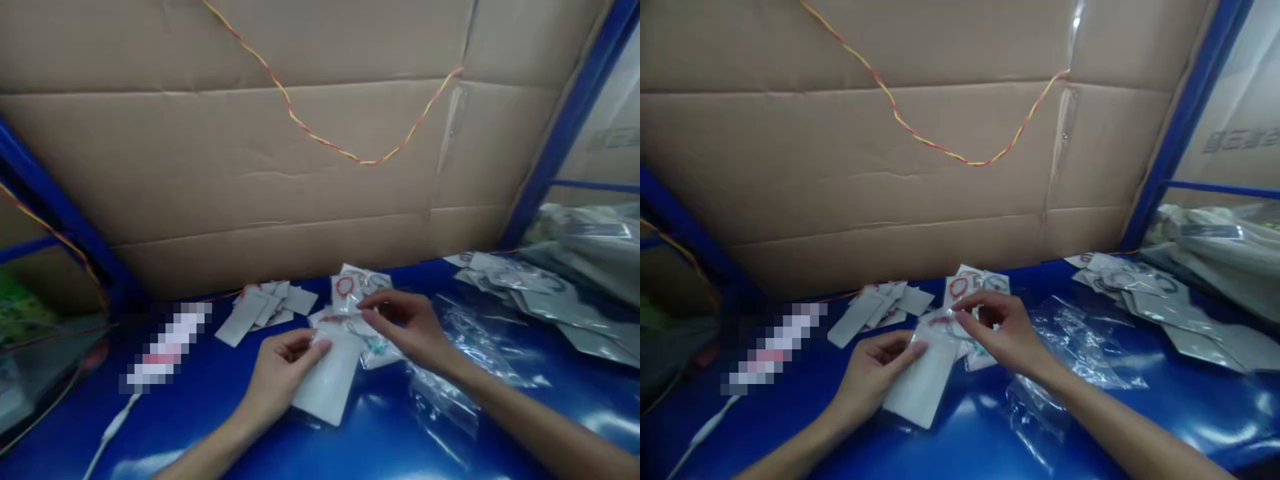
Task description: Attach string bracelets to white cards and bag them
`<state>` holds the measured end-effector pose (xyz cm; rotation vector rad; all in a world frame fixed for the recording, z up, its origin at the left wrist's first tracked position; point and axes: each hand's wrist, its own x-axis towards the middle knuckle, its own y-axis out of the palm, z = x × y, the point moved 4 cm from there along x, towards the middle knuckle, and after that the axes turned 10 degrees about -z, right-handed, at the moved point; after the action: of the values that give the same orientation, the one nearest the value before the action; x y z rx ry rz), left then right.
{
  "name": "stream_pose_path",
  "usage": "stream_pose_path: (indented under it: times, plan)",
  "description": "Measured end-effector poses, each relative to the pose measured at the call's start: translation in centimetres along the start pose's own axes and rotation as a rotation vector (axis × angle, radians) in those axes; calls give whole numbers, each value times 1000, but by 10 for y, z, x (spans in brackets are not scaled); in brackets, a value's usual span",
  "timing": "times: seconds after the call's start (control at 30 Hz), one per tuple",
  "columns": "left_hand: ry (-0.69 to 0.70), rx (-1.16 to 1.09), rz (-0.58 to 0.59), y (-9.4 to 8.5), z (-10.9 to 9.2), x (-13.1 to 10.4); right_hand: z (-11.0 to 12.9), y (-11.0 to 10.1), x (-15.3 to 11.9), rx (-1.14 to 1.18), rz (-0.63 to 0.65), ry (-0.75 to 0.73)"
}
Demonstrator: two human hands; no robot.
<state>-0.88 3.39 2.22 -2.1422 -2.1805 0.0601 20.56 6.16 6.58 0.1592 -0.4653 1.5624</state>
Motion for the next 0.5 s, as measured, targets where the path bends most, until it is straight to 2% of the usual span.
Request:
stream_pose_path:
  times: [0.07, 0.23, 0.5]
  plan:
    - [24, 12, -27, -1, -1, 0, 0, -1, 0, -102, 2, -60]
    - [48, 22, -31, -1, -2, -1, -7, 11, -7, -161, 221, 8]
    - [77, 25, -4, 0, -5, -2, -9, 24, -17, 65, 618, 380]
